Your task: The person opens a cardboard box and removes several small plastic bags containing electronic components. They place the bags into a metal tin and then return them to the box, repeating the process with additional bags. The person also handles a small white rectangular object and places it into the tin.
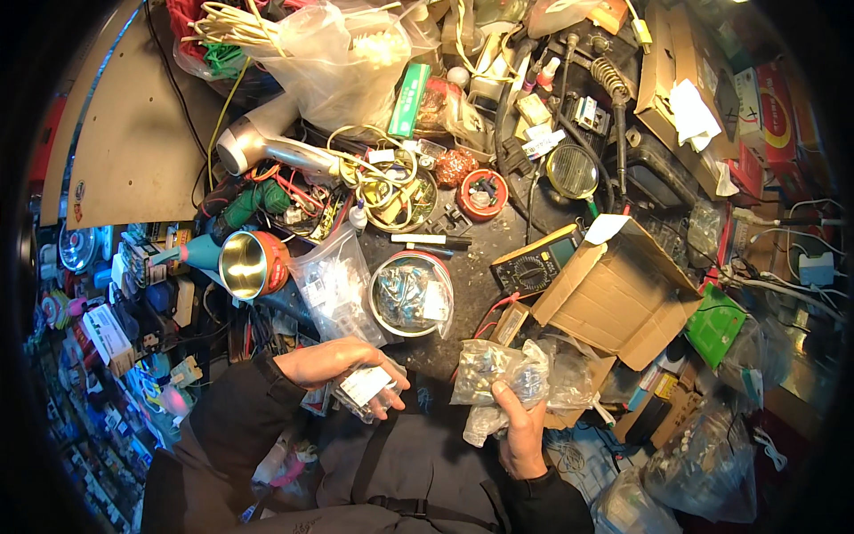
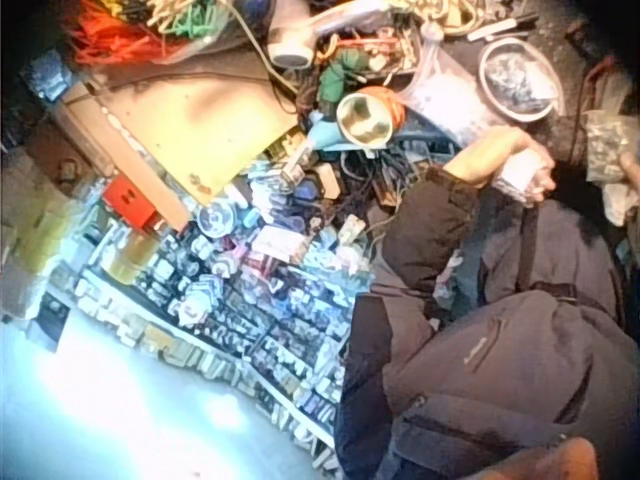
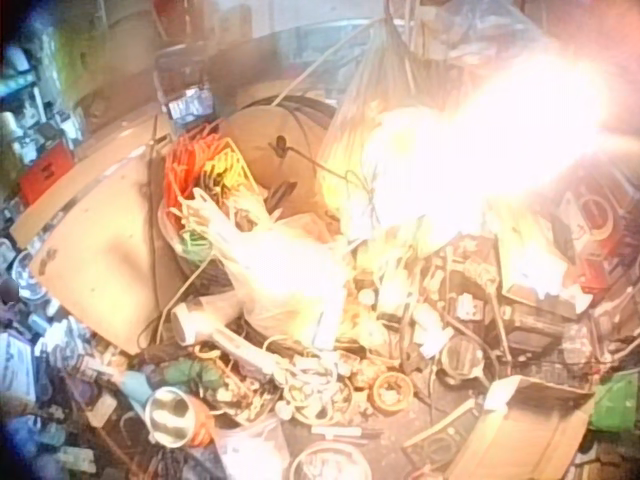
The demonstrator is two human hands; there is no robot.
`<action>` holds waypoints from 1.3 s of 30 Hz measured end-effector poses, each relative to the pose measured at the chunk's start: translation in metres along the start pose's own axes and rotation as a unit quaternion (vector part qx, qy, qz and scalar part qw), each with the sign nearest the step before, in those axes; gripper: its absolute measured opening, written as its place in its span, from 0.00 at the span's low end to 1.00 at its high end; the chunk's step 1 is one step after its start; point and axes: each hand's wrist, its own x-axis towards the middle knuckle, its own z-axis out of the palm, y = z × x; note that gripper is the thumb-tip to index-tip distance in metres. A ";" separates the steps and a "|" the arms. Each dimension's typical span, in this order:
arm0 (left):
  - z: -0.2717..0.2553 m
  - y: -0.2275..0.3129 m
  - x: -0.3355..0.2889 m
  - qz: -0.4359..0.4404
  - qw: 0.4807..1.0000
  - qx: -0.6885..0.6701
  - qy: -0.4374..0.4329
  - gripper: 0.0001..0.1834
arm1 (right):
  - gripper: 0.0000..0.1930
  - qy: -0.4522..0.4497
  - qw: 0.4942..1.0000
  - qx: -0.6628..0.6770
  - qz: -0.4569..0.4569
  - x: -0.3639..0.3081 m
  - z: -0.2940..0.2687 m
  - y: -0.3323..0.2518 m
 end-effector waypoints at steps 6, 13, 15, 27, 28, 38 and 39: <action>0.003 0.003 0.000 0.012 0.999 0.033 -0.023 0.31 | 0.26 0.000 1.000 -0.004 -0.016 0.000 0.005 -0.004; 0.003 0.003 0.001 0.008 0.999 0.027 -0.029 0.31 | 0.27 -0.003 1.000 0.000 -0.006 0.000 0.005 -0.003; 0.003 0.001 0.002 0.004 0.999 0.020 -0.025 0.30 | 0.27 -0.001 1.000 0.002 -0.009 0.000 0.005 -0.002; -0.002 -0.014 0.009 0.089 0.986 0.137 -0.047 0.28 | 0.24 -0.006 0.999 -0.025 -0.024 -0.004 -0.001 0.001; -0.001 -0.015 0.009 0.089 0.985 0.138 -0.047 0.28 | 0.24 -0.006 0.999 -0.025 -0.020 -0.005 -0.002 0.002; 0.004 -0.020 0.010 0.084 0.985 0.142 -0.054 0.28 | 0.26 -0.004 1.000 -0.008 -0.007 -0.011 -0.008 0.008; 0.004 -0.020 0.011 0.100 0.980 0.160 -0.058 0.28 | 0.26 -0.008 1.000 -0.002 -0.005 -0.012 -0.008 0.007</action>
